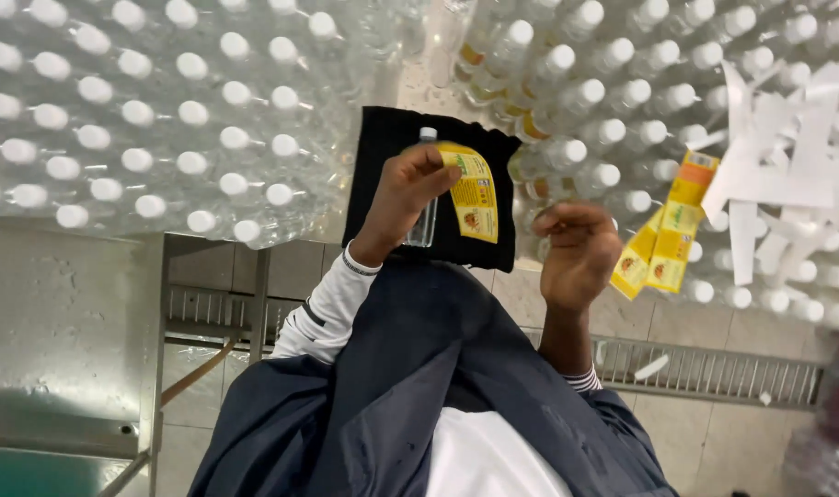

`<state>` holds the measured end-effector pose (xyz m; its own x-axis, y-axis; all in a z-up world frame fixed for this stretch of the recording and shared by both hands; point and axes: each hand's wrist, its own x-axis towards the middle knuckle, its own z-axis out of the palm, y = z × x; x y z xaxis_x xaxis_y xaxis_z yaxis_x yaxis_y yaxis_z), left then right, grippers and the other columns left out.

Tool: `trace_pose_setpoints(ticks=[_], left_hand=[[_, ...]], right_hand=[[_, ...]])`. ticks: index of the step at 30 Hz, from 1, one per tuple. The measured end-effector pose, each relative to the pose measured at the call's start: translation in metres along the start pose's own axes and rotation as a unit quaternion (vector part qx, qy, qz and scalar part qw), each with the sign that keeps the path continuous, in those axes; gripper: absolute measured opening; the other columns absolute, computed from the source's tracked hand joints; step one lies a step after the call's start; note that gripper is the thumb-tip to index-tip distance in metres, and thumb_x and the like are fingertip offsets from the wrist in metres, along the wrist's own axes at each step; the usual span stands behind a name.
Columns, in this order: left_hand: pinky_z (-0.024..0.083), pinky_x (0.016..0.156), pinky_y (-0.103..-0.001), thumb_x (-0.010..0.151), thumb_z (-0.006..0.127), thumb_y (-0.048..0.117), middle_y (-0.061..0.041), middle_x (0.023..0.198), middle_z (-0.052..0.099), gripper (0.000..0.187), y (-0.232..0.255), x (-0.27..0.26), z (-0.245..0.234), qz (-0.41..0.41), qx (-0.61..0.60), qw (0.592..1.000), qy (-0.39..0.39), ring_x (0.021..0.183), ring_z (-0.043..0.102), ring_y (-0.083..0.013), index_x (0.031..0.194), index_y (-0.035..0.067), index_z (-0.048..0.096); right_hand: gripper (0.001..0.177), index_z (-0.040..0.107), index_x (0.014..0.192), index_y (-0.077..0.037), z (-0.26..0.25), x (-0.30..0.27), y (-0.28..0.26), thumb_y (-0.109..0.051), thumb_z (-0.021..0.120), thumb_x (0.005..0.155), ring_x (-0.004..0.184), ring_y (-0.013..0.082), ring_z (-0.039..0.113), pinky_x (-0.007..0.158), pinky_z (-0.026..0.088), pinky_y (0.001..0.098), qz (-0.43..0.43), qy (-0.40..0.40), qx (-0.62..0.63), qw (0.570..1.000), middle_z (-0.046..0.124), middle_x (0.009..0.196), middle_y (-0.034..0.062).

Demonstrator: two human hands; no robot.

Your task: Manually applying adhesive labels to clear plastic water bottles by peeling them from a backing strip and wrapping them around the bottle.

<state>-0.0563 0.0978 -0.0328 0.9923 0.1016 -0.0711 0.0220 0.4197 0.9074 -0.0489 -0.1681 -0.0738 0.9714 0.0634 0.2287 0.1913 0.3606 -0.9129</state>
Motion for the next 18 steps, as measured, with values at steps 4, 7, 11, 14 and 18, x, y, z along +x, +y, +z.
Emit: trace_pose_setpoints(ticks=[4,7,11,14,18], left_hand=[[0.058,0.082,-0.034,0.101,0.081,0.031,-0.006,0.085,0.069,0.027,0.022,-0.014,-0.019,-0.006,0.023,1.0,0.001,0.083,0.066,-0.0124,0.103,0.005,0.074],[0.057,0.085,-0.031,0.101,0.083,0.03,-0.005,0.087,0.07,0.025,0.02,-0.015,-0.03,0.013,0.027,0.999,0.011,0.086,0.065,-0.0095,0.104,0.006,0.077],[0.059,0.093,-0.041,0.104,0.08,0.031,-0.009,0.093,0.072,0.026,0.01,-0.017,-0.045,0.022,0.025,0.999,0.005,0.092,0.071,-0.0174,0.108,0.006,0.075],[0.058,0.087,-0.048,0.102,0.079,0.035,-0.013,0.092,0.072,0.027,0.006,-0.01,-0.063,0.031,0.201,0.974,-0.095,0.094,0.073,-0.0318,0.106,0.01,0.073],[0.057,0.081,-0.052,0.096,0.077,0.042,-0.013,0.09,0.071,0.032,0.021,-0.004,-0.07,0.037,0.413,0.886,-0.21,0.088,0.073,-0.0406,0.1,0.011,0.069]], right_hand=[[0.053,0.06,0.135,0.009,0.071,0.023,-0.014,-0.032,0.076,0.104,0.096,0.0237,0.071,0.087,0.058,0.0336,-0.042,-0.014,-0.165,0.985,0.069,0.106,0.0209],[0.059,0.058,0.144,0.002,0.092,0.017,0.001,-0.033,0.08,0.103,0.109,0.022,0.069,0.098,0.056,0.0345,0.018,-0.061,-0.184,0.981,0.069,0.119,0.0149],[0.074,0.055,0.15,0.001,0.1,0.0,0.023,-0.046,0.078,0.098,0.118,0.0247,0.061,0.1,0.051,0.0378,0.113,-0.075,-0.153,0.979,0.062,0.124,0.0159],[0.076,0.05,0.155,-0.002,0.099,0.008,0.027,-0.044,0.08,0.1,0.126,0.0227,0.061,0.105,0.053,0.0368,0.109,-0.047,-0.135,0.984,0.06,0.13,0.0134],[0.041,0.071,0.128,0.005,0.079,0.02,0.03,-0.013,0.089,0.095,0.091,0.015,0.066,0.084,0.058,0.0286,0.138,-0.054,-0.123,0.981,0.07,0.103,0.0127]])
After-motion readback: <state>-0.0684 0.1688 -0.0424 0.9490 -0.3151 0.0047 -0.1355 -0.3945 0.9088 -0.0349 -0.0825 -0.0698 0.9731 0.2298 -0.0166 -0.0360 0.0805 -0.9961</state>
